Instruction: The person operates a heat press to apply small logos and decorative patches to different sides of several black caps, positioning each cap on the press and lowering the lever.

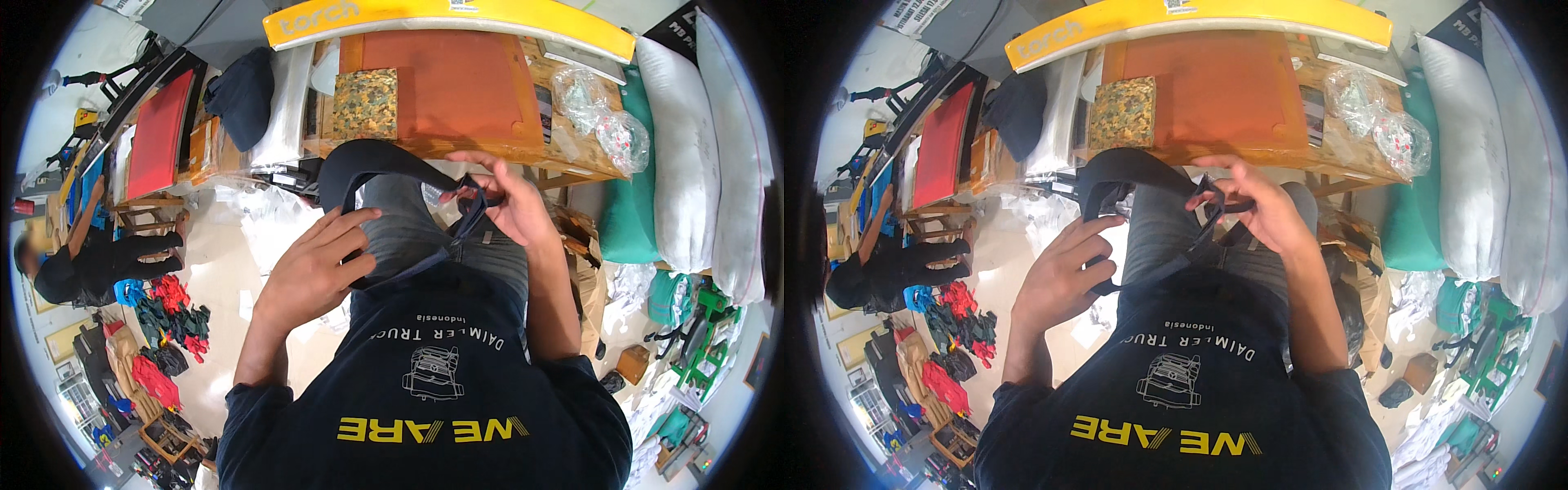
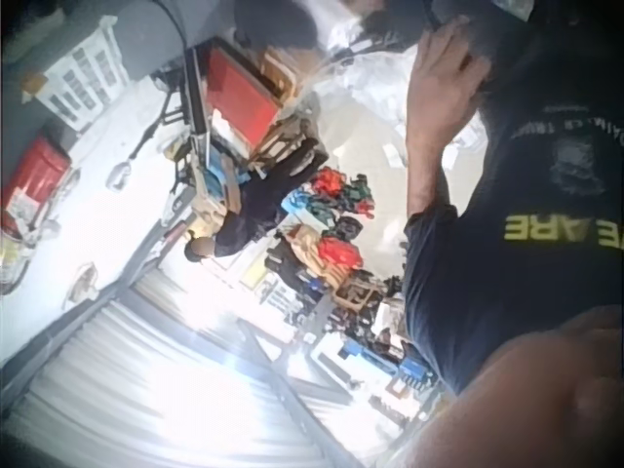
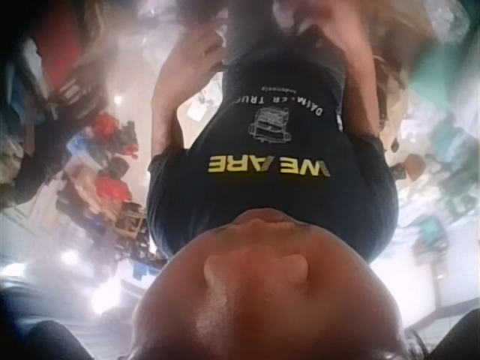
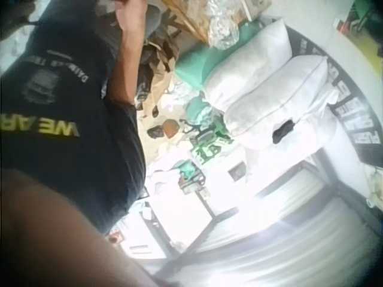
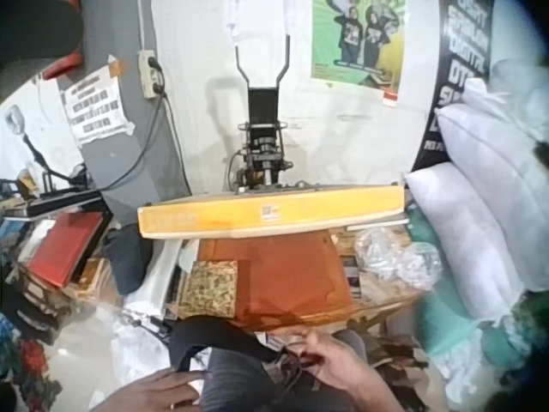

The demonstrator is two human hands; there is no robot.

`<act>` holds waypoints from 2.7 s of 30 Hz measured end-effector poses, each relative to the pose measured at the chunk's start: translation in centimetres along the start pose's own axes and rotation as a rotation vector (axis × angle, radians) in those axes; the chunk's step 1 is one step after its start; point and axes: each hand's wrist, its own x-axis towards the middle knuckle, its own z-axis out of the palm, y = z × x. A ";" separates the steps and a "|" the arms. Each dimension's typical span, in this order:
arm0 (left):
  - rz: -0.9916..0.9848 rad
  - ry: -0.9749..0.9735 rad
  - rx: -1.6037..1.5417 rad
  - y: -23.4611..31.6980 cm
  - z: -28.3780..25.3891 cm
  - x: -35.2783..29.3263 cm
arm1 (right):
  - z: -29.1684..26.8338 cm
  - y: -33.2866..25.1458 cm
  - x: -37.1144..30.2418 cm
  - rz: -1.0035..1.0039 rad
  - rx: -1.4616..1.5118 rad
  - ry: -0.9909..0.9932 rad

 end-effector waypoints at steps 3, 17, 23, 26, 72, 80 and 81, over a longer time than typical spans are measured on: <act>0.033 0.038 0.129 0.0 0.7 -0.3 | 1.3 -0.3 -0.9 -0.100 -0.144 -0.082; -0.032 0.171 -0.065 0.3 1.3 -1.9 | -1.3 0.6 -2.5 -0.069 -0.080 -0.081; -0.014 0.301 -0.307 -0.5 4.2 2.2 | -4.3 -1.0 -6.9 -0.094 -0.044 -0.132; 0.043 0.335 -0.310 -0.6 6.8 4.9 | -5.8 -1.2 -10.4 -0.132 -0.210 -0.013; 0.221 -0.029 -0.498 -0.4 3.0 10.4 | 3.3 -2.1 -11.9 -0.512 -0.995 0.523; -0.004 -0.088 -0.658 -2.9 -1.3 6.2 | 5.7 -4.3 -2.6 -0.133 -0.889 -0.179; -0.064 -0.025 -0.710 -3.4 -1.7 5.4 | 5.9 -4.4 -1.8 -0.132 -0.869 -0.196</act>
